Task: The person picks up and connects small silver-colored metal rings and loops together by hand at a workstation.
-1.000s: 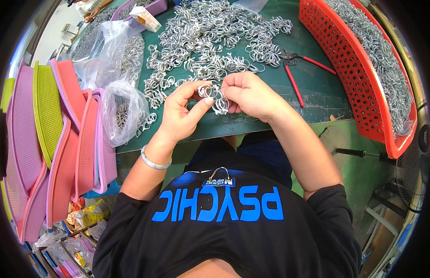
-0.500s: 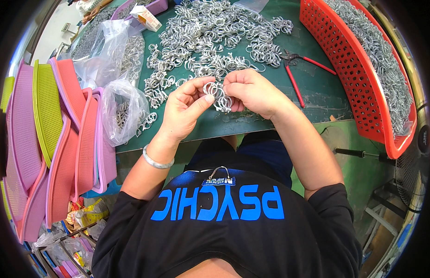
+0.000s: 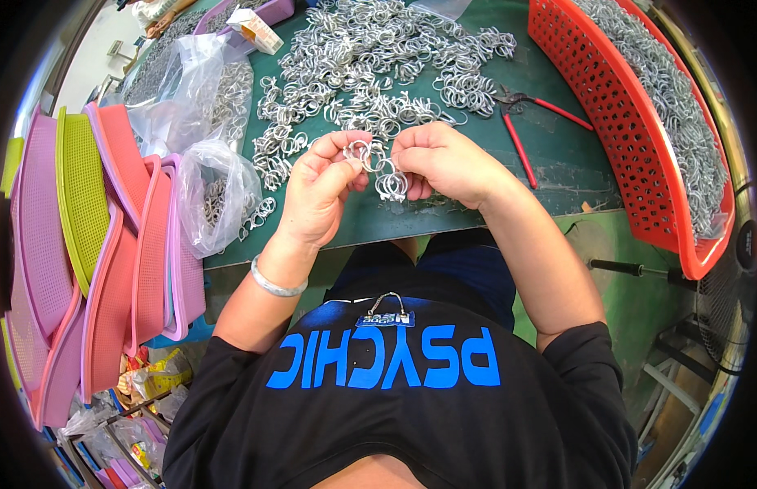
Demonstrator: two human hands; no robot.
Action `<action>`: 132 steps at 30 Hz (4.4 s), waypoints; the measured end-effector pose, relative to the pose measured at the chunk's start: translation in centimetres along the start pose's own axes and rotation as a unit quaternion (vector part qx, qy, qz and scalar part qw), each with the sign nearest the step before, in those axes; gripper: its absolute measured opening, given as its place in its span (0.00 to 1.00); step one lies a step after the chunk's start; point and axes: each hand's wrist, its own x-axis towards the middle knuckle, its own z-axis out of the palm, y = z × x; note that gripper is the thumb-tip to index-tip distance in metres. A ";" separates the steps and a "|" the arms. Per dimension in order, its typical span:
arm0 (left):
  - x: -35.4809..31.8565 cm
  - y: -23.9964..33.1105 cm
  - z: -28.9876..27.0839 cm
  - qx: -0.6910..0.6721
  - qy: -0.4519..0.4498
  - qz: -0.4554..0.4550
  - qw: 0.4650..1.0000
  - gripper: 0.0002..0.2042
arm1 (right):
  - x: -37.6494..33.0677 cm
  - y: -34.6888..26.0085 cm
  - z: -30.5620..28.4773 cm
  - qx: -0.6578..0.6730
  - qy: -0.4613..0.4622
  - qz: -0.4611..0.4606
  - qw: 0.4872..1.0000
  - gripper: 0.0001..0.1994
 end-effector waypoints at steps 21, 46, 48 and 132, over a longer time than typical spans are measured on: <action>-0.1 0.0 -0.1 -0.019 0.003 -0.030 0.999 0.12 | -0.2 1.0 1.0 -0.049 0.045 -0.092 0.994 0.06; -0.6 -0.4 0.1 0.025 -0.034 -0.034 0.999 0.12 | -0.1 0.1 0.2 -0.231 0.038 -0.120 0.965 0.05; -0.5 -0.3 0.6 0.044 -0.017 -0.020 0.999 0.12 | 0.0 -0.2 0.2 -0.256 0.043 -0.126 0.958 0.06; 0.9 2.7 -0.6 0.091 -0.047 -0.051 0.993 0.06 | 0.5 -0.3 1.7 -0.029 0.077 -0.257 0.963 0.04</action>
